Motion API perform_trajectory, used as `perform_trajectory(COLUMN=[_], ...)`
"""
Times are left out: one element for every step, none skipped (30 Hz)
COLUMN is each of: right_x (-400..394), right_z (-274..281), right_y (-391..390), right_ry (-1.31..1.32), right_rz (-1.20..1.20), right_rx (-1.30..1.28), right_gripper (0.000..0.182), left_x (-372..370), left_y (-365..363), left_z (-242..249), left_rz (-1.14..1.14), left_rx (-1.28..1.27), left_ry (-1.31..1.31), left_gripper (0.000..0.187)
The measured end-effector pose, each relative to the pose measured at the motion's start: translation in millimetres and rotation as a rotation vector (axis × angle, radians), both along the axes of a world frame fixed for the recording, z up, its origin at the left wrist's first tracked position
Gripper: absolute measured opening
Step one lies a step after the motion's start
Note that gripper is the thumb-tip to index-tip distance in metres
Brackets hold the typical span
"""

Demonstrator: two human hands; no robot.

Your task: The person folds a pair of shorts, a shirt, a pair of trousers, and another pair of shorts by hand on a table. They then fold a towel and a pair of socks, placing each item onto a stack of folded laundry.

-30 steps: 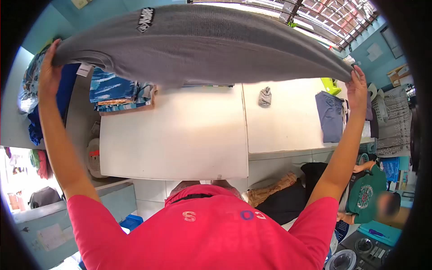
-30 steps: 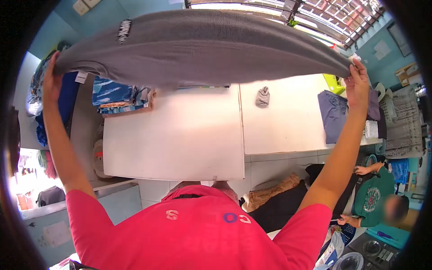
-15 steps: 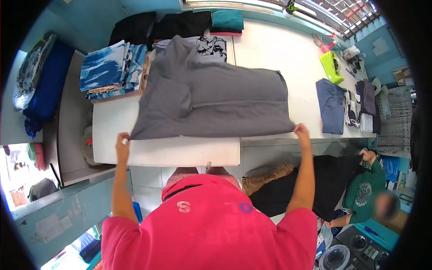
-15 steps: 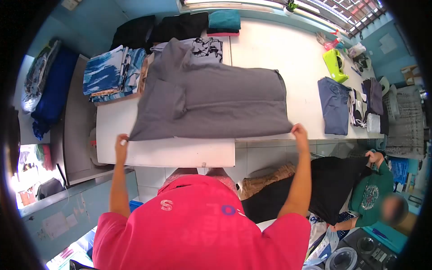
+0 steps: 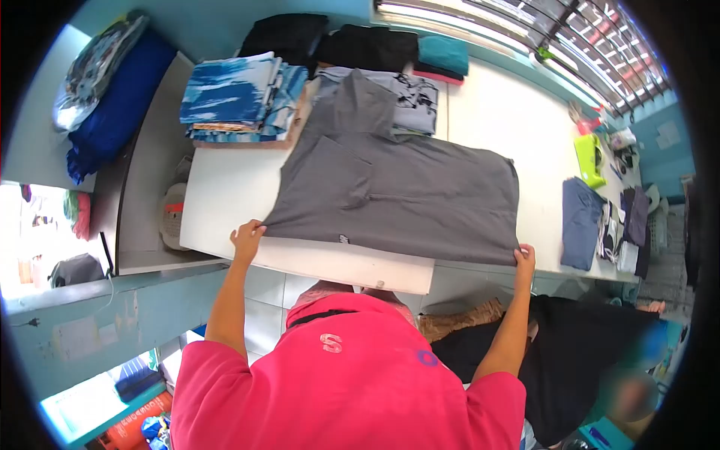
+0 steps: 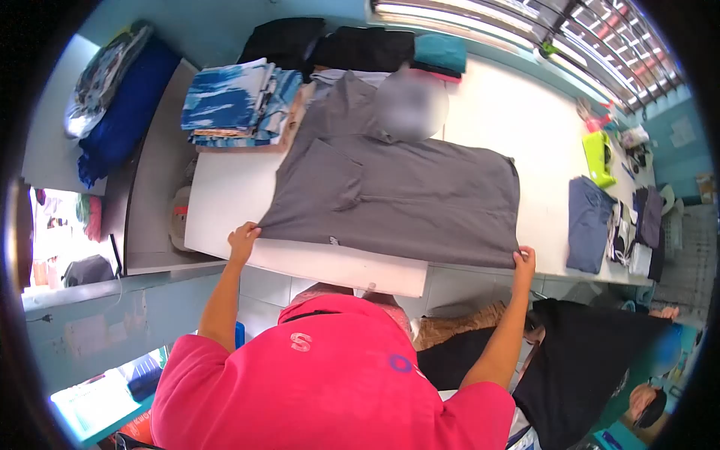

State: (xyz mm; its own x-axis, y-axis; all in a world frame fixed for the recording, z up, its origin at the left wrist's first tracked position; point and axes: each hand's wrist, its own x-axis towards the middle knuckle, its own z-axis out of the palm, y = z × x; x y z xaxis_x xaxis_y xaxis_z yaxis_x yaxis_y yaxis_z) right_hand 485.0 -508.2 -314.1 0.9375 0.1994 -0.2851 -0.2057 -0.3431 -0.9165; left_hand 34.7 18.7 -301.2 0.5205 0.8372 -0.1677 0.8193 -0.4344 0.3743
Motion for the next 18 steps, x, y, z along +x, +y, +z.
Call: perform_trajectory(right_x=[-3,-7,-10,-12,-10,-6,-15,-35,-53,-60,-71,-77,-86,-93,-98,-102,-105,-106], right_z=[-2,3,10,15,8,-1,13,39,57,58,60,46,38,31,24,17,11,6], right_y=[7,19,36,57,79,100,138,190,233,267,300,328,354,376,392,406,415,422], right_ry=[-0.003,-0.158,-0.318,-0.444,-0.546,-0.64,-0.517,-0.392,-0.321,-0.24,-0.108,0.013,0.015,0.019,0.021,-0.105,-0.226,-0.213], right_rz=[0.012,0.008,-0.004,-0.078,-0.042,-0.009,0.042,0.093,0.191,0.326,0.384,0.415,0.413,0.411,0.404,0.45,0.499,0.498], right_rx=[0.005,-0.488,-0.98,-0.964,-0.727,-0.488,-0.339,-0.192,-0.137,-0.161,-0.12,-0.025,-0.031,-0.039,-0.05,-0.188,-0.327,-0.341], right_gripper=[0.022,0.024,0.026,0.028,0.025,0.023,0.021,0.021,0.025,0.029,0.033,0.041,0.046,0.05,0.05,0.053,0.056,0.056], left_x=[0,4,10,17,24,35,47,59,69,80,85,89,91,89,92,95,99,103], left_y=[0,-2,-4,-9,-15,-18,-17,-14,-8,-9,-4,4,11,20,26,32,36,38], left_z=[1,4,8,11,18,25,39,49,47,56,51,40,29,17,20,22,26,31], left_rz=[0.012,-0.007,-0.027,-0.021,-0.071,-0.123,-0.195,-0.267,-0.385,-0.496,-0.5,-0.668,-0.836,-0.784,-0.79,-0.701,-0.61,-0.611], left_rx=[0.005,-0.05,-0.103,-0.099,0.083,0.265,0.191,0.114,-0.008,-0.071,-0.074,-0.103,-0.133,-0.064,-0.074,-0.008,0.055,0.036], left_ry=[-0.003,0.004,0.008,-0.001,-0.096,-0.191,-0.24,-0.287,-0.411,-0.415,-0.421,-0.363,-0.302,-0.296,-0.301,-0.298,-0.291,-0.287], left_gripper=[0.023,0.024,0.025,0.025,0.028,0.031,0.034,0.037,0.035,0.032,0.032,0.031,0.029,0.03,0.03,0.029,0.029,0.029])
